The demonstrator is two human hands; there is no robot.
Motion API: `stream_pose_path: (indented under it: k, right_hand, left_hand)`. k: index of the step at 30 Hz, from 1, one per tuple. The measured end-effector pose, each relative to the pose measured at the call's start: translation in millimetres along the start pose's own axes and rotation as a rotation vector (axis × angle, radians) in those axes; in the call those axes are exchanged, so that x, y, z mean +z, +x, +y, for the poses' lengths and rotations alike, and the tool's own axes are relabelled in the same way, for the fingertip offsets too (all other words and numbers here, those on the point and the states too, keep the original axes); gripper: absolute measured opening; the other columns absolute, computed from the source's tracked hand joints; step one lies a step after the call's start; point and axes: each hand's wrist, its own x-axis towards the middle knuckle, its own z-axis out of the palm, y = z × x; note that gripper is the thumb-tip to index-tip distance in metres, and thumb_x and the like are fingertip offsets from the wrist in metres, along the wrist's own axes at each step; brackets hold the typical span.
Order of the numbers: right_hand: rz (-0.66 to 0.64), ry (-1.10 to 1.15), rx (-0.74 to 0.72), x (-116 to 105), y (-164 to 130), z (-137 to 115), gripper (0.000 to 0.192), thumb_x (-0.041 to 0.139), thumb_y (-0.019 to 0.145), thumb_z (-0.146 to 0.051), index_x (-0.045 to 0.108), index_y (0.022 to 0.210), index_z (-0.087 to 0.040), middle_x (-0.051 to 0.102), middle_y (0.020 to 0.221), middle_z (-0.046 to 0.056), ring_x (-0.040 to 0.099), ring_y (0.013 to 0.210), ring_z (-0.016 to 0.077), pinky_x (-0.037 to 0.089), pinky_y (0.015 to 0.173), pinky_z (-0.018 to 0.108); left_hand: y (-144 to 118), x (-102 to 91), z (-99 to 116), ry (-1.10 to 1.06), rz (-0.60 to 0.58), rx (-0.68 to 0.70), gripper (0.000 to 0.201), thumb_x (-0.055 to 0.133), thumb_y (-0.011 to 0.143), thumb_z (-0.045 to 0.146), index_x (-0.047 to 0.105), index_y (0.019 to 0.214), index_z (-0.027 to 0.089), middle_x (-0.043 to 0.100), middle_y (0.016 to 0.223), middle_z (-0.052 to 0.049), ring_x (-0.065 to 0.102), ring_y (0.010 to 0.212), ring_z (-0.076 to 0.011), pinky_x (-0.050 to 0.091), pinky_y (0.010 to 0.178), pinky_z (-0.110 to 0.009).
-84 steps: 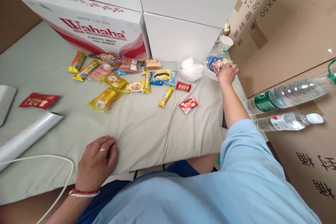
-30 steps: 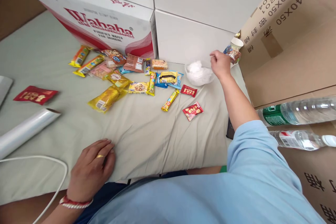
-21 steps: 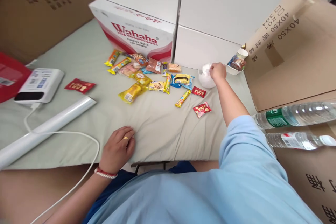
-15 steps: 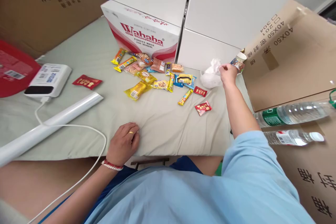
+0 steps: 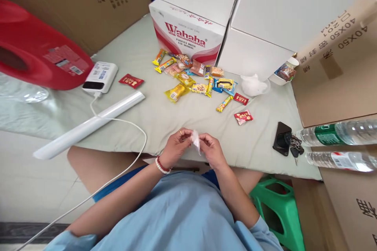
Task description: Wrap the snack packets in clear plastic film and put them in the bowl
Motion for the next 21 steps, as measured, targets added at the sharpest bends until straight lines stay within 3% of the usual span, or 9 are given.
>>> stream_pose_path:
  k: [3,6,9,12,14,17,19,21]
  right_hand:
    - [0.074,0.123,-0.001,-3,-2,-1,0.038,0.086,0.072,-0.055,0.070,0.079,-0.022,0.053,0.066,-0.004,0.036,0.056,0.0086,0.032,0.049,0.022]
    - [0.112,0.268,-0.010,-12,-1,-6,0.035,0.090,0.069,-0.048,0.070,0.081,-0.022,0.052,0.070,-0.004,0.037,0.059,0.0086,0.032,0.049,0.021]
    - [0.106,0.440,0.002,-16,0,-6,0.033,0.091,0.068,-0.040,0.067,0.084,-0.023,0.052,0.074,-0.004,0.039,0.059,0.0086,0.034,0.049,0.021]
    - [0.089,0.534,0.001,-15,0,-1,0.035,0.091,0.067,-0.037,0.064,0.085,-0.024,0.051,0.072,-0.006,0.035,0.054,0.0071,0.032,0.048,0.020]
    - [0.076,0.478,-0.031,-15,-1,2,0.035,0.090,0.070,-0.040,0.063,0.085,-0.024,0.048,0.069,-0.007,0.033,0.052,0.0065,0.030,0.048,0.021]
    - [0.059,0.241,-0.123,-17,-3,6,0.032,0.082,0.082,-0.049,0.063,0.087,-0.023,0.049,0.066,-0.006,0.039,0.053,0.0081,0.033,0.052,0.023]
    - [0.052,0.111,-0.175,-19,-5,8,0.030,0.075,0.090,-0.051,0.063,0.090,-0.023,0.049,0.063,-0.006,0.041,0.055,0.0093,0.034,0.055,0.024]
    - [0.044,0.075,-0.183,-21,-7,9,0.029,0.072,0.092,-0.051,0.063,0.092,-0.024,0.048,0.062,-0.006,0.040,0.054,0.0096,0.032,0.055,0.024]
  left_hand:
    - [1,-1.3,-4,-0.162,0.054,-0.145,0.035,0.082,0.074,0.047,0.067,0.083,0.017,0.062,0.066,0.002,0.054,0.061,-0.0109,0.044,0.060,-0.025]
    - [-3,-6.5,-3,-0.257,0.073,-0.197,0.038,0.087,0.069,0.047,0.067,0.080,0.017,0.059,0.062,0.004,0.050,0.058,-0.0093,0.041,0.058,-0.023]
    - [-9,-9.1,3,-0.335,0.047,-0.180,0.033,0.089,0.069,0.041,0.068,0.079,0.017,0.062,0.070,0.002,0.053,0.066,-0.0095,0.042,0.061,-0.022]
    - [-13,-11.6,11,-0.470,-0.005,-0.192,0.032,0.089,0.070,0.039,0.067,0.080,0.018,0.069,0.097,-0.003,0.062,0.086,-0.0134,0.049,0.070,-0.023]
    - [-14,-13.9,16,-0.577,-0.021,-0.276,0.037,0.085,0.075,0.050,0.067,0.088,0.021,0.068,0.109,-0.004,0.065,0.095,-0.0170,0.054,0.076,-0.028]
    - [-12,-14.5,20,-0.585,-0.074,-0.456,0.052,0.075,0.079,0.068,0.068,0.104,0.023,0.069,0.110,-0.006,0.067,0.093,-0.0199,0.058,0.077,-0.035]
    - [-12,-10.8,18,-0.486,-0.173,-0.504,0.053,0.082,0.076,0.062,0.069,0.107,0.021,0.070,0.107,-0.007,0.067,0.093,-0.0201,0.056,0.076,-0.033]
    - [-13,-4.1,15,-0.419,-0.236,-0.454,0.047,0.090,0.072,0.048,0.071,0.103,0.019,0.070,0.103,-0.005,0.065,0.093,-0.0186,0.053,0.080,-0.030]
